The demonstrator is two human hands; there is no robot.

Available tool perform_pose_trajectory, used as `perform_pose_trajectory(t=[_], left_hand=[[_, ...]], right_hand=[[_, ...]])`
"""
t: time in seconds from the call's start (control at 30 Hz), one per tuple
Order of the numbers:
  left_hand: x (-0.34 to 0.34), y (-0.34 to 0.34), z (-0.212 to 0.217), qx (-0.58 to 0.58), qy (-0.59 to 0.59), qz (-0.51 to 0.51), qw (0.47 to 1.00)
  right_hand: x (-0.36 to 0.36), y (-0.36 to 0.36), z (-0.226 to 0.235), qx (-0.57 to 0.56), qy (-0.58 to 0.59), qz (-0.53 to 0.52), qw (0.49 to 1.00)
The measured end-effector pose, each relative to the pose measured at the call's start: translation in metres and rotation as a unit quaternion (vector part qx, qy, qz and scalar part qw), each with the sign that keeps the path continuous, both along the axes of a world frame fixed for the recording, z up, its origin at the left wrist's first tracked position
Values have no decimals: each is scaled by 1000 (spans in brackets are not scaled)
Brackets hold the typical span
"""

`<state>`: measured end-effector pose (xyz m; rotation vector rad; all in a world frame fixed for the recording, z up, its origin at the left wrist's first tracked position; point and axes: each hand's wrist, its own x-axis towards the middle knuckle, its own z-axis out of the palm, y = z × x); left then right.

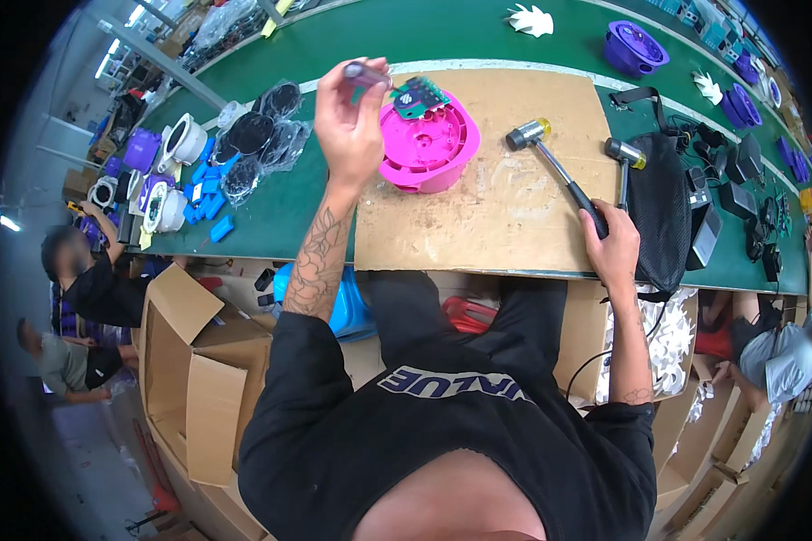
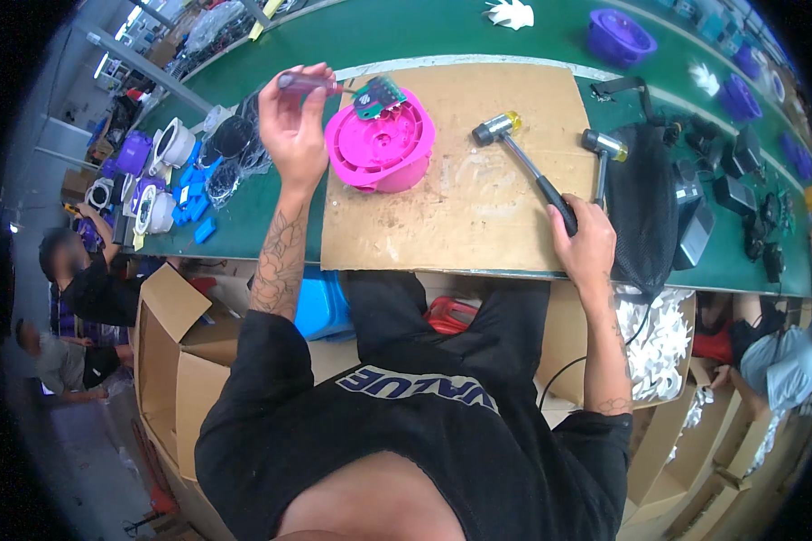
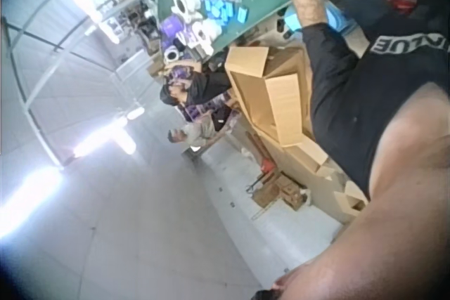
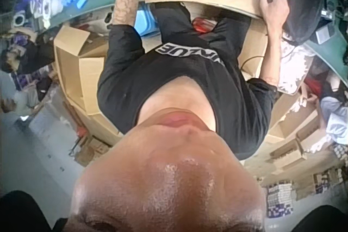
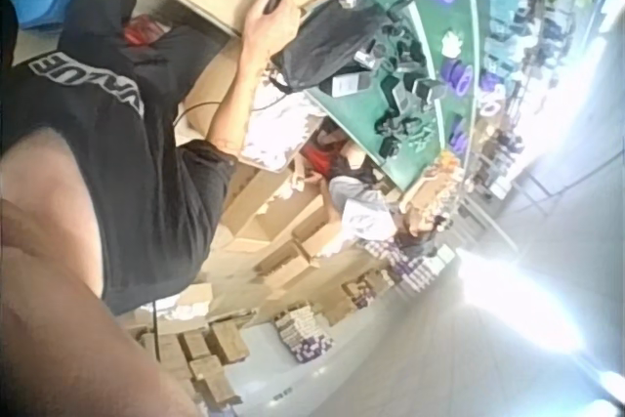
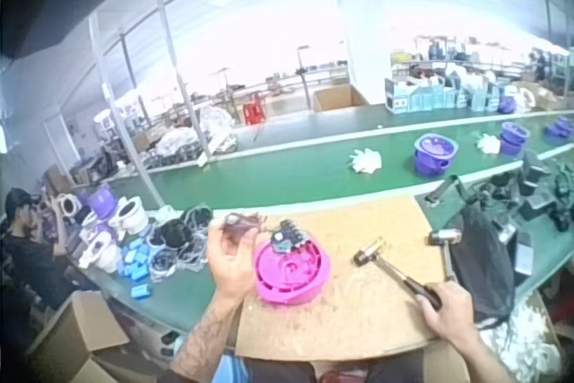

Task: Assembling internal components of small electric fans using a rubber mallet and screwdriver.

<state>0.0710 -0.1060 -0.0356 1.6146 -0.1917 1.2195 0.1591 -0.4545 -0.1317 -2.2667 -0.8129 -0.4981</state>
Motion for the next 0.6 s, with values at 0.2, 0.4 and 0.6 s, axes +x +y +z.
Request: perform_pose_trajectory(t=[0.2, 0.4, 0.6], left_hand=[[-28, -17, -7, -107, 27, -57, 992], [-17, -7, -34, -86, 111, -74, 987], [-10, 0, -30, -82, 130, -70, 986]], right_hand=[[-2, -3, 1, -4, 20, -2, 1000], [0, -2, -1, -6, 15, 2, 1000], [-3, -3, 2, -15, 29, -3, 999]])
